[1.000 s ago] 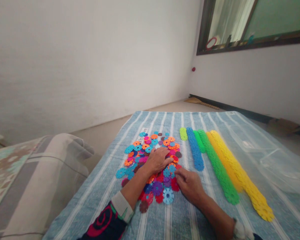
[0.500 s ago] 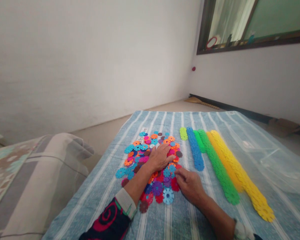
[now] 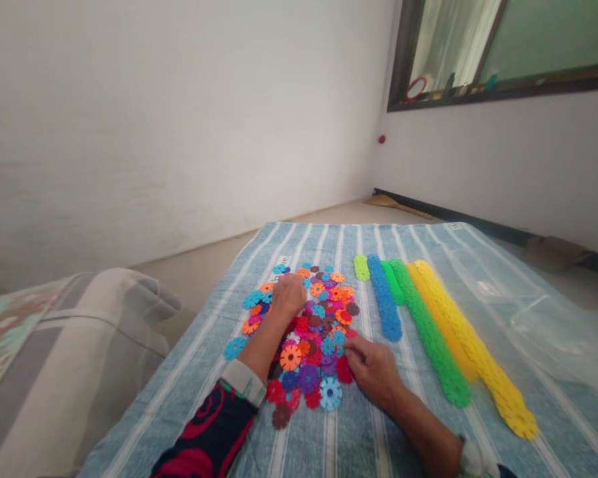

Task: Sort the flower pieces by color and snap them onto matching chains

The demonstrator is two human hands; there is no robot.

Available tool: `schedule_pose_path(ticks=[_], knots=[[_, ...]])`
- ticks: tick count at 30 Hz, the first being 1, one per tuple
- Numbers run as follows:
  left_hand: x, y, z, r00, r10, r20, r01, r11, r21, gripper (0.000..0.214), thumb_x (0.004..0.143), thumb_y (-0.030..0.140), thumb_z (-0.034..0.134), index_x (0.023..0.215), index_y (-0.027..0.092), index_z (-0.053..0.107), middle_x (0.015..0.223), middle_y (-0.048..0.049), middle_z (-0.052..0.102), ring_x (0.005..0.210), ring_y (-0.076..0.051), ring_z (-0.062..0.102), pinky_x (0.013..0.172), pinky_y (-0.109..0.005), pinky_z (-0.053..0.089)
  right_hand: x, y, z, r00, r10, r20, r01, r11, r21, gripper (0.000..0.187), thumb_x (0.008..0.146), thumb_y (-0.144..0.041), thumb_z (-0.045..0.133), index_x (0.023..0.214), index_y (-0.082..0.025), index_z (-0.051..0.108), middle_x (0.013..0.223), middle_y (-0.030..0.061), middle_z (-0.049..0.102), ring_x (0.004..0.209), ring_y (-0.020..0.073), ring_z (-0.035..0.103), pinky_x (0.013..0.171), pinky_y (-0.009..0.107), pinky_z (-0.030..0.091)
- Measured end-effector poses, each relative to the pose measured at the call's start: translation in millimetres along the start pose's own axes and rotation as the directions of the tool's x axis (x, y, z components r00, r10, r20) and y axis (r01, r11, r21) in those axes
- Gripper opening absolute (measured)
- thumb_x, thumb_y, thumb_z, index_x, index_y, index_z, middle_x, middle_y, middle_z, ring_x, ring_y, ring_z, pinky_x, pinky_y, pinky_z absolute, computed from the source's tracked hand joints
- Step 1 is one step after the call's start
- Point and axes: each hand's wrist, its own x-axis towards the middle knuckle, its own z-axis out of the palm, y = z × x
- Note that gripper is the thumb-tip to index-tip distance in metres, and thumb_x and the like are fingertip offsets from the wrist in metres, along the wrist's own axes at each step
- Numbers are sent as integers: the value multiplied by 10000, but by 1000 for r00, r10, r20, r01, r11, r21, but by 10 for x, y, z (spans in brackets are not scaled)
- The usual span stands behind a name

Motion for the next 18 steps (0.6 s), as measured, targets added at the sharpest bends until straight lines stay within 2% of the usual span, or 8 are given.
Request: schedule_pose_path(ticks=[2,6,13,18], knots=[[87,-33,-10,998,-48,26,47,998,33,256,827,286,485,965,166,665,1108,-135,609,1083,-294,533,876,-402,462,4,-2,-2,1000,-3,-10,3,1000,4,260,825,-246,445,812,-209,702,668,15,691,640,152,640,595,222,362],[184,-52,10,993,-73,92,70,997,28,304,782,349,545,1008,177,655,1216,-132,548,1188,-328,462,903,-454,456,10,-9,-6,1000,-3,0,3,1000,8,270,828,-243,434,808,-213,702,676,15,694,638,149,641,595,221,365],[234,-117,93,993,-67,92,72,996,-56,275,729,265,588,981,169,642,1066,-109,647,1068,-270,574,881,-346,473,7,-15,3,1000,-1,-21,1,1000,-20,269,826,-244,437,803,-207,703,666,22,695,636,156,649,591,224,365],[147,-195,104,999,0,55,7,992,-124,259,723,232,565,963,187,652,1054,-81,670,1035,-241,597,905,-328,458,-2,4,7,1000,-5,-16,5,1000,-5,264,825,-238,441,805,-206,702,663,16,690,622,150,637,591,223,368]])
